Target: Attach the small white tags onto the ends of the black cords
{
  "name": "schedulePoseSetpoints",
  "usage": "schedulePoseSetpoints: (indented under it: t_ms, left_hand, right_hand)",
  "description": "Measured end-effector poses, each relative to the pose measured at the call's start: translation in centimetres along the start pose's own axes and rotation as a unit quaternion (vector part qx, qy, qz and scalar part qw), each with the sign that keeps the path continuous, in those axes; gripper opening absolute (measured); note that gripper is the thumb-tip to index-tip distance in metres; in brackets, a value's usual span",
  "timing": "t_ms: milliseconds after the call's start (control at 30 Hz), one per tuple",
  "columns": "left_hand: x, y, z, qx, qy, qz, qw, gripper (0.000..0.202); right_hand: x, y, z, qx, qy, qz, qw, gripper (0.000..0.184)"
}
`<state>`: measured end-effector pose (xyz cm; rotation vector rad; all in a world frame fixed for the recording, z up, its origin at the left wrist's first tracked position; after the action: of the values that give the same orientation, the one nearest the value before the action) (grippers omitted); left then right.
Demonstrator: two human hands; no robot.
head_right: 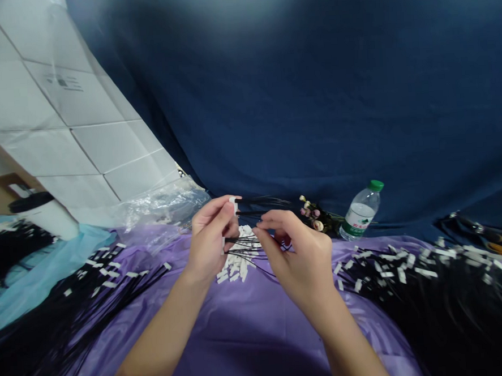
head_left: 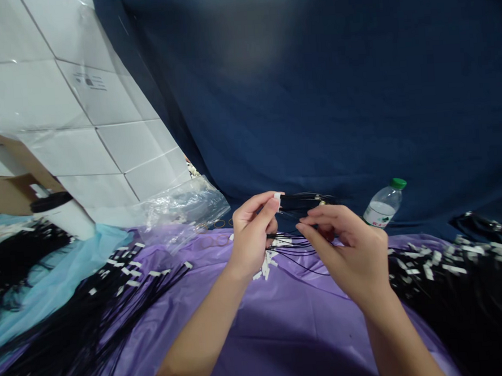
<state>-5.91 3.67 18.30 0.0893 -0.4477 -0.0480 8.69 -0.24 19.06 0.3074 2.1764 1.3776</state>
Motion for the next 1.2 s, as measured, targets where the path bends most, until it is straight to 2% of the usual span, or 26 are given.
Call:
schedulePoseSetpoints:
  t_ms: [133,267,367,533,700,900,1200]
  left_hand:
    - [0.0,0.0,-0.1,-0.020,0.007,0.004,1.000,0.027]
    - [0.3,-0.1,-0.2,-0.017,-0.001,-0.005,1.000,0.026]
    - [0.4,-0.1,-0.3,0.005,-0.005,-0.004,1.000,0.024]
    - [0.6,-0.2,-0.3,0.057,0.002,-0.003,0.998,0.021]
    - [0.7,-0.4,-0.3,0.031,-0.012,-0.002,0.999,0.021]
    - [0.9,-0.9,-0.7,0.006,-0.018,-0.040,0.999,0.022]
    - [1.3,-1.1,-0.6,0.014,-0.024,-0.030,0.999,0.022]
  right_hand:
    - [0.1,-0.1,0.0,0.014,0.022,0.023,0.999,0.012]
    - [0.3,-0.1,-0.2,-0.012,-0.009,0.015,1.000,0.010]
    - [0.5,0.0,-0.3,-0.020,-0.026,0.002,0.999,0.009]
    - [0.7,-0.2,-0.3,0.004,0.016,-0.001,1.000,0.008]
    - [1.1,-0.3,-0.6,-0.037,-0.016,0.028,0.999,0.013]
    - [1.0,-0.4,-1.2,-0.060,-0.015,0.077,0.995,0.014]
    - [0.9,-0.4,-1.2,-0.049,0.002,0.064,0.997,0.015]
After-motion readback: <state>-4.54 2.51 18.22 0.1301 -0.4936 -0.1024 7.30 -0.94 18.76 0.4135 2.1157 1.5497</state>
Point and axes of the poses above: each hand's wrist, its own y-axis towards the middle knuckle, its own x-axis out of the palm, z = x × y, the point moved 2 cm from there along y, towards the middle knuckle, and after that the axes turned 12 degrees about -x, right-handed, at the moved point
